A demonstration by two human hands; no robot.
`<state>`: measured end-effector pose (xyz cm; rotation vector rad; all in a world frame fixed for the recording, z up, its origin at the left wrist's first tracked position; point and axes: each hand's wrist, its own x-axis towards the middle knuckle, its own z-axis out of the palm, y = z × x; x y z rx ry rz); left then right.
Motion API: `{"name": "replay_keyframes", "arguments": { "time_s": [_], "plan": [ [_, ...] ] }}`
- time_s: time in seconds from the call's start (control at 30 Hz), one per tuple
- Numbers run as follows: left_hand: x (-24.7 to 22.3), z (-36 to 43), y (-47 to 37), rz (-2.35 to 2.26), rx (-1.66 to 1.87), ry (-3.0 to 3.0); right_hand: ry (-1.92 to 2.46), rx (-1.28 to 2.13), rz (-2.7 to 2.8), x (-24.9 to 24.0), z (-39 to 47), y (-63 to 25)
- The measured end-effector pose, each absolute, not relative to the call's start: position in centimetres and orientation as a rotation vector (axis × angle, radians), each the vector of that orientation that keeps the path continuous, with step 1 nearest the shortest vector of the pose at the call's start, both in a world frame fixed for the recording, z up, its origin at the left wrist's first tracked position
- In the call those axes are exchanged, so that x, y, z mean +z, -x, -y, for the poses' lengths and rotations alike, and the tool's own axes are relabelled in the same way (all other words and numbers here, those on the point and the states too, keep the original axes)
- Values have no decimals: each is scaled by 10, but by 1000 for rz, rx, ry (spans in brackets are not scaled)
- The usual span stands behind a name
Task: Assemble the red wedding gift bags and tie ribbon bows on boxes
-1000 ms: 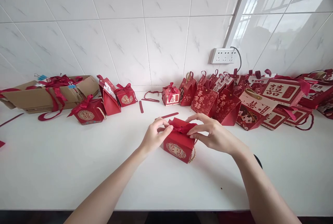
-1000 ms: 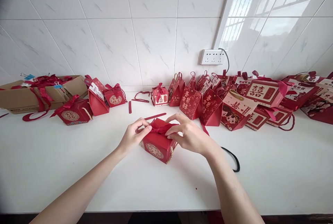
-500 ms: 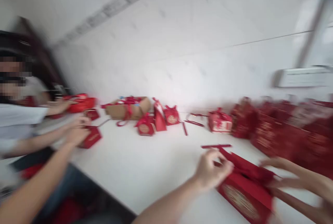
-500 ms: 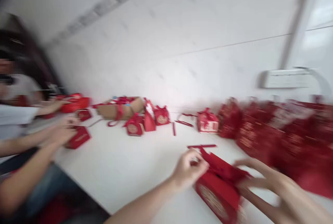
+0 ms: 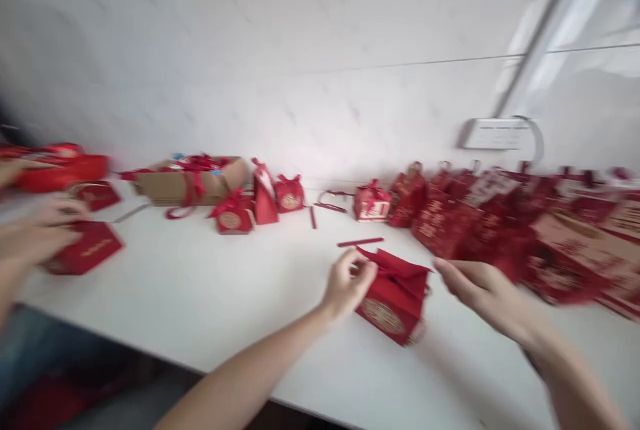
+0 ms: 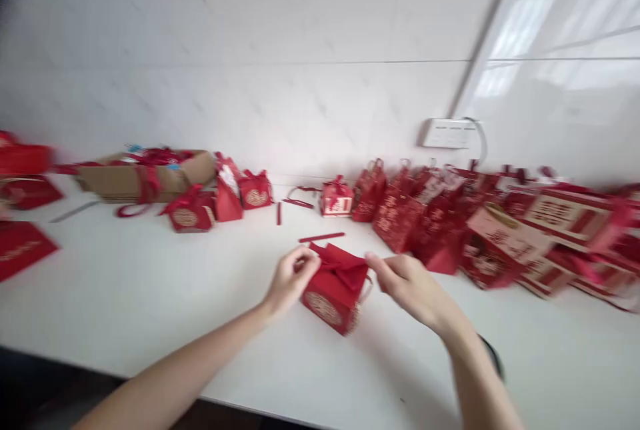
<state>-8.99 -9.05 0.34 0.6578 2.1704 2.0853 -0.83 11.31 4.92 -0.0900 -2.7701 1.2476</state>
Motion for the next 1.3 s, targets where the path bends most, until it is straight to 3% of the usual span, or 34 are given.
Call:
{"name": "replay_keyframes", "arguments": {
  "time_s": [0.1,0.4,0.6,1.3],
  "plan": [
    [2,92,93,-2171,2023,-701,231,1413,2937,57,-101,10],
    [4,92,91,-2119,1989,-679,115,1661,2924,44,-104,26],
    [5,95,107,-1911,1939,-667,-240,1849,2776,33,-121,37],
    [-2,97,124,-1868,1809,-647,-375,2520,2292,-1,-133,54]
  ]
}}
